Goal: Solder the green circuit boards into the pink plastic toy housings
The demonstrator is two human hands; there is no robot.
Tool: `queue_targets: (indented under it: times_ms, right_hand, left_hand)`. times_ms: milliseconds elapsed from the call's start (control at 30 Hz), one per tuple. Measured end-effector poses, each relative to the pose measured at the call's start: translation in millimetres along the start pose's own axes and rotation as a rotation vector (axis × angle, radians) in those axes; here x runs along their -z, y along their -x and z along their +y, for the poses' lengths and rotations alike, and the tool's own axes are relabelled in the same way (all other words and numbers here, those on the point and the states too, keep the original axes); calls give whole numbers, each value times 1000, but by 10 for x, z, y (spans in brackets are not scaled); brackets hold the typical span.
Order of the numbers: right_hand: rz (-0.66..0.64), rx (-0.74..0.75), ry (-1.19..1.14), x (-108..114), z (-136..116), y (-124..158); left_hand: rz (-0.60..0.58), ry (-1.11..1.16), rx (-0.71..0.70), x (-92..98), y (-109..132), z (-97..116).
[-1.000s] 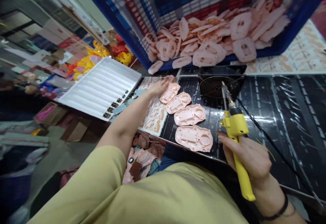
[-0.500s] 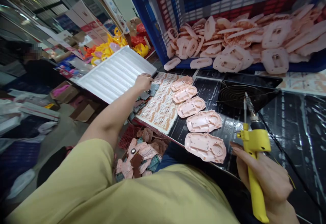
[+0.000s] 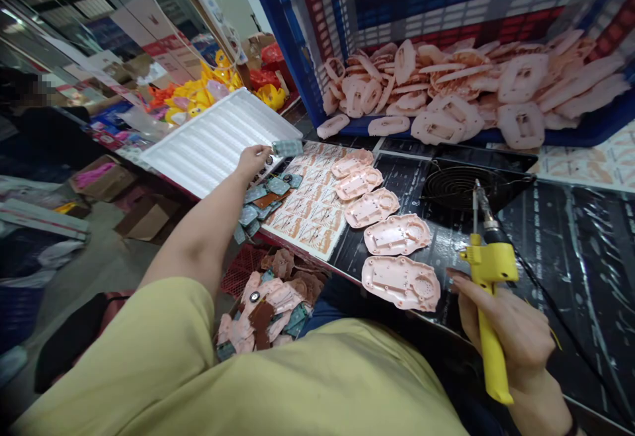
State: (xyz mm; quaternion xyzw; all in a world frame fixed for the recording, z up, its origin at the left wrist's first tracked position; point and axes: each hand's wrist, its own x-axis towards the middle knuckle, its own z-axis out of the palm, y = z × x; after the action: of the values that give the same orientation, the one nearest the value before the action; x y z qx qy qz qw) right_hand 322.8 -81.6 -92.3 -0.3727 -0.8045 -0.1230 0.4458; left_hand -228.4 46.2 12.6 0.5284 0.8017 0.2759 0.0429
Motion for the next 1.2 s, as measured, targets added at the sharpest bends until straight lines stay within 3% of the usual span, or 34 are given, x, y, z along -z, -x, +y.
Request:
queue_targets:
  times_ms: [133, 267, 400, 533, 633, 733, 800, 867, 967, 1033, 1100, 1200]
  right_hand:
    - [34, 30, 34, -20, -5, 2]
    - [92, -10, 97, -71, 39, 45]
    - [42, -15, -16, 20, -78, -107]
    - [-83, -68, -422, 159, -383, -355]
    - [-81, 8, -520, 181, -568, -442]
    - [-36, 40, -533, 193, -665, -445]
    - [59, 16, -495, 224, -695, -439]
    - [128, -8, -446, 265, -712, -440]
    - [82, -15, -450, 309, -727, -435]
    - [48, 1, -438, 313, -733, -410]
    - [16, 35, -389, 305, -728, -363]
    - [-90, 88, -335, 296, -697, -266]
  left_hand:
    - [81, 292, -66, 71, 57, 145]
    - [-12, 747, -164, 63, 457, 542]
    - [-380, 1085, -99, -37, 1155, 1052]
    - [-728, 1263, 28, -224, 1850, 1488]
    - [-904, 1402, 164, -415, 2230, 1685]
    - [-1059, 1452, 250, -597, 2461, 1728]
    - [-1037, 1393, 168, -668, 2540, 1680]
    - [-859, 1266, -18, -670, 2578, 1608]
    - [-577, 1058, -350, -569, 2618, 1552]
    - [-504, 1004, -510, -488, 2653, 1582]
    - [-490, 1025, -558, -437, 2692, 1645]
    - [-509, 1087, -464, -436, 2737, 1723]
